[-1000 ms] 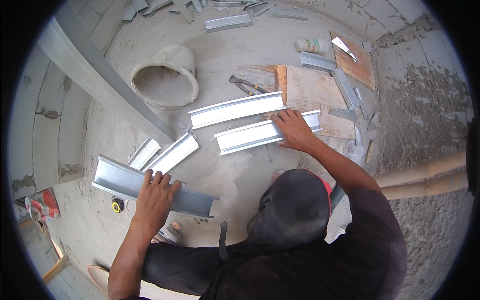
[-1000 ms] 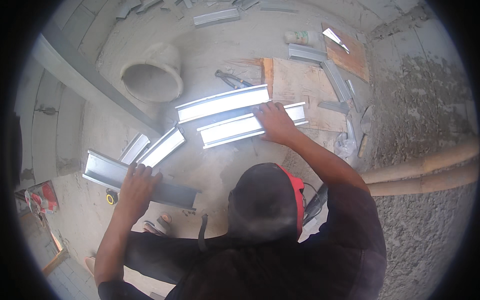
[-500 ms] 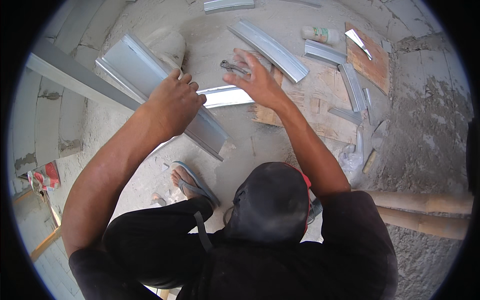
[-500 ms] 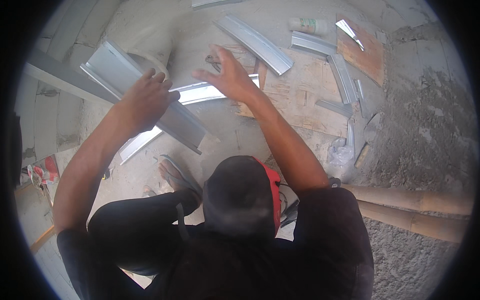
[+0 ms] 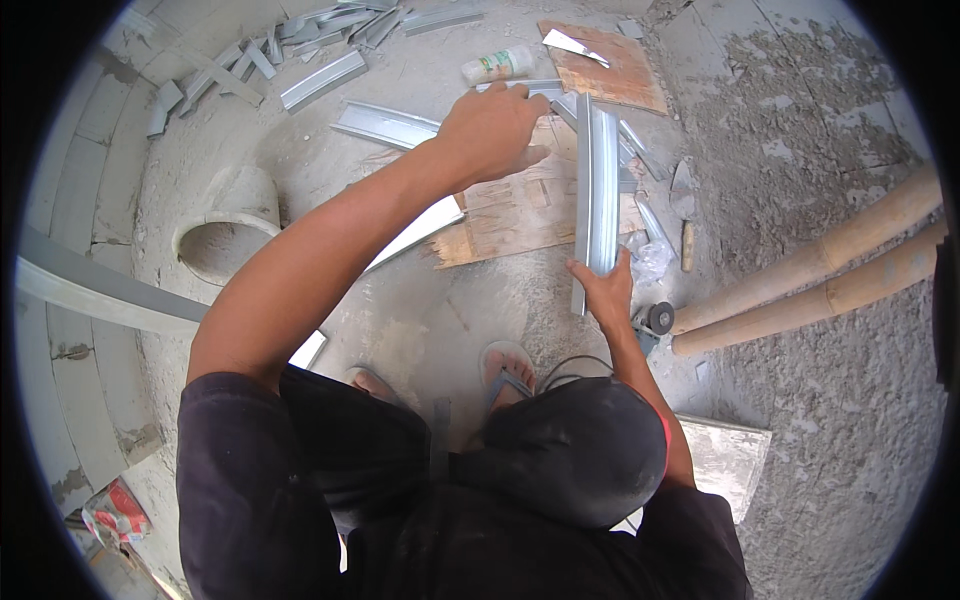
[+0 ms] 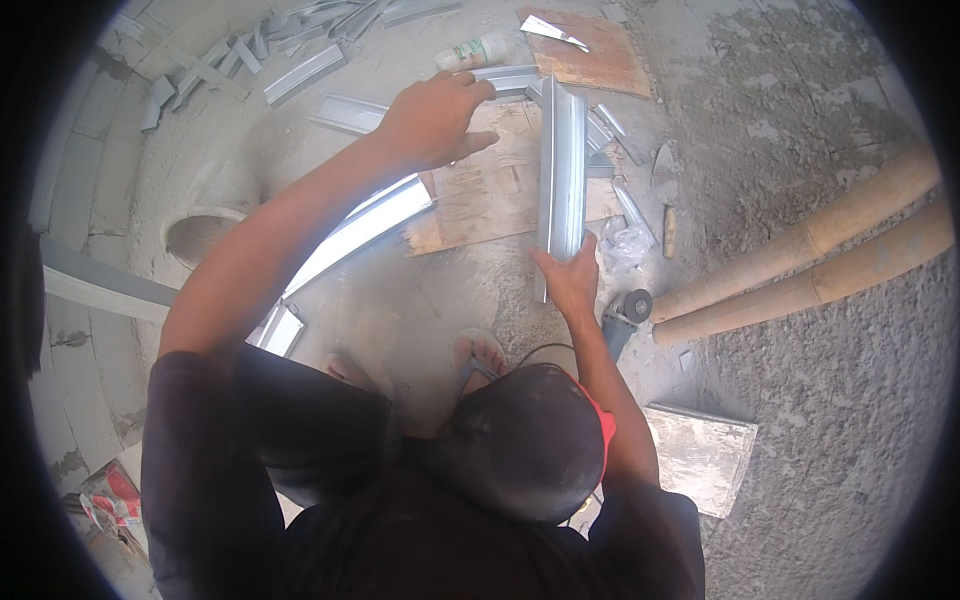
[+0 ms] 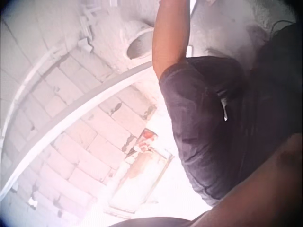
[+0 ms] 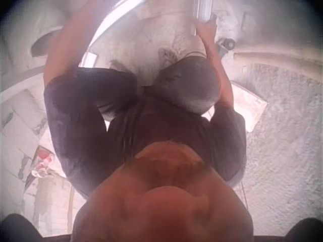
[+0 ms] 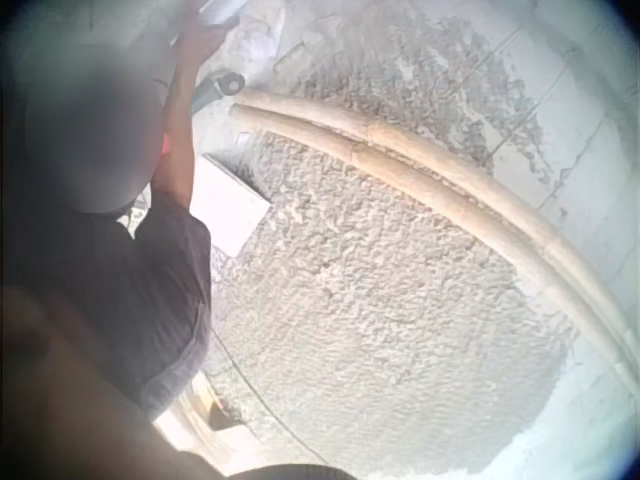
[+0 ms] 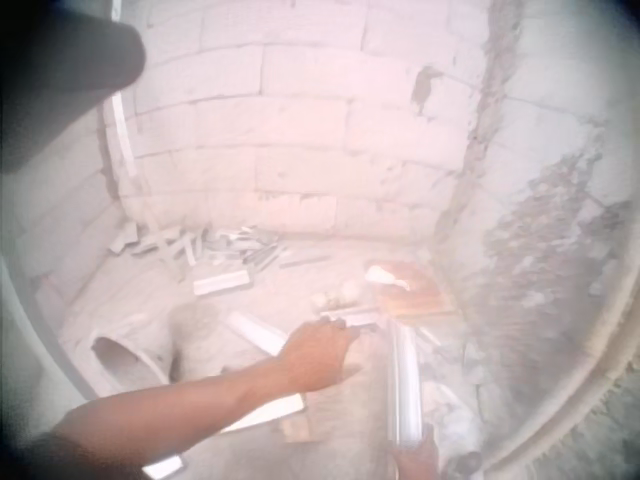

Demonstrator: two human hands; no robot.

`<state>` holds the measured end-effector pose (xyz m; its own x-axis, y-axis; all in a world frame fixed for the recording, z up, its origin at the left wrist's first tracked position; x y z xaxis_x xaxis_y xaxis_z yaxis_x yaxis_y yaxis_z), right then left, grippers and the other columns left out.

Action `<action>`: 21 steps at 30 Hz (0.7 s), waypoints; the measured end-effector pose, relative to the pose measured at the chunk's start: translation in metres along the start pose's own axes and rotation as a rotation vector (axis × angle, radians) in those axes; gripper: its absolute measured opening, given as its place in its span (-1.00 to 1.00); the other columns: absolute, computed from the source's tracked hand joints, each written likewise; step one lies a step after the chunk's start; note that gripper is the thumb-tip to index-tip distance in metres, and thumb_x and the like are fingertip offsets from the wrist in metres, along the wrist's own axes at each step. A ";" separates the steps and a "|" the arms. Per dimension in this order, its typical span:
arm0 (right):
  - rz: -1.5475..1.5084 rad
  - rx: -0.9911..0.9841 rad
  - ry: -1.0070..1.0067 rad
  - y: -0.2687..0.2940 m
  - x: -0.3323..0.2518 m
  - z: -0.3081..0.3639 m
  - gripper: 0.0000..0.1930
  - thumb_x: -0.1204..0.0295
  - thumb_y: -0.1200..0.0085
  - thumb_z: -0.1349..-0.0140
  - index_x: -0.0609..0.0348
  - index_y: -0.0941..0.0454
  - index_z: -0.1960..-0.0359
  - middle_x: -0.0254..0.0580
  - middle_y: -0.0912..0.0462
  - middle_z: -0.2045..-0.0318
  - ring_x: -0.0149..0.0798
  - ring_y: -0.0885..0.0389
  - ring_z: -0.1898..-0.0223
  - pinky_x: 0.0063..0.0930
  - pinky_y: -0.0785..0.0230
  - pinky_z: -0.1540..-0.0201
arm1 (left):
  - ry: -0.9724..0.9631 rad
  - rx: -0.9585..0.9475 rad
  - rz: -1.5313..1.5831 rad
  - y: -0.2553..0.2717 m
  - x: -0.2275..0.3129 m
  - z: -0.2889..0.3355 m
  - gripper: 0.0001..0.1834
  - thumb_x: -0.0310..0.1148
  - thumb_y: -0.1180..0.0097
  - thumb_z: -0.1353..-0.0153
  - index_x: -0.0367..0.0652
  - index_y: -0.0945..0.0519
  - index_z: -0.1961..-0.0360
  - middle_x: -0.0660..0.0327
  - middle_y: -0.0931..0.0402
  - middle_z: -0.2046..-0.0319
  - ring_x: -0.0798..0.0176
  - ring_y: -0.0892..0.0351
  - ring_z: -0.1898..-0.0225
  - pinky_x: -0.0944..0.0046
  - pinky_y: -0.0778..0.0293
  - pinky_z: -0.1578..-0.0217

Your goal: The person measures and marks metal strips with a tape measure and marker, then uses an angle grinder to cut the strips into smaller pieces. The person arranges the cut pieces on the floor.

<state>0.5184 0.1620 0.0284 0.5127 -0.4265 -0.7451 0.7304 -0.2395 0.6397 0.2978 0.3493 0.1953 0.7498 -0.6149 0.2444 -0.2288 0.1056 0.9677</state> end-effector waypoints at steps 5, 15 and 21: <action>0.121 0.076 0.004 0.045 -0.003 0.033 -0.10 0.10 -0.56 -0.02 0.43 -0.37 -0.27 0.31 -0.72 0.00 0.14 -0.74 -0.03 -0.10 -0.52 -0.18 | 0.303 -0.524 -0.156 -0.167 -0.137 0.109 0.22 0.41 -0.56 0.12 -0.36 -0.45 -0.33 -0.11 -0.62 -0.14 -0.15 -0.66 -0.21 -0.23 -0.66 -0.09; 0.387 -0.046 -0.076 0.019 -0.026 0.023 0.01 0.00 -0.53 -0.01 0.49 -0.28 -0.32 0.44 -0.73 0.07 0.35 -0.75 0.00 0.02 -0.54 -0.14 | 0.716 -0.469 -0.234 -0.161 -0.244 0.120 0.29 0.16 -0.68 0.14 -0.35 -0.24 -0.46 -0.05 -0.58 -0.20 -0.12 -0.67 -0.23 -0.40 -0.65 -0.10; 0.664 -0.122 0.030 -0.081 -0.028 -0.017 0.32 -0.23 -0.49 -0.06 0.56 -0.02 -0.55 0.60 -0.30 -0.43 0.39 -0.29 -0.49 0.09 -0.22 -0.50 | 0.601 -0.051 -0.300 -0.093 -0.259 0.103 0.10 0.35 -0.47 -0.08 -0.19 -0.37 -0.43 -0.04 -0.57 -0.19 -0.12 -0.56 -0.27 -0.22 -0.62 -0.11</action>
<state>0.4523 0.2087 -0.0058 0.8817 -0.4238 -0.2073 0.3007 0.1664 0.9391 0.0607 0.4186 0.0357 0.9949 -0.0826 -0.0580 0.0618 0.0436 0.9971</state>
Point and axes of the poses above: each hand's wrist, its own z-axis away from the middle knuckle, its own y-axis out of the back of the hand, x = y × z, the point moved 9 cm from there along -z, towards the middle knuckle
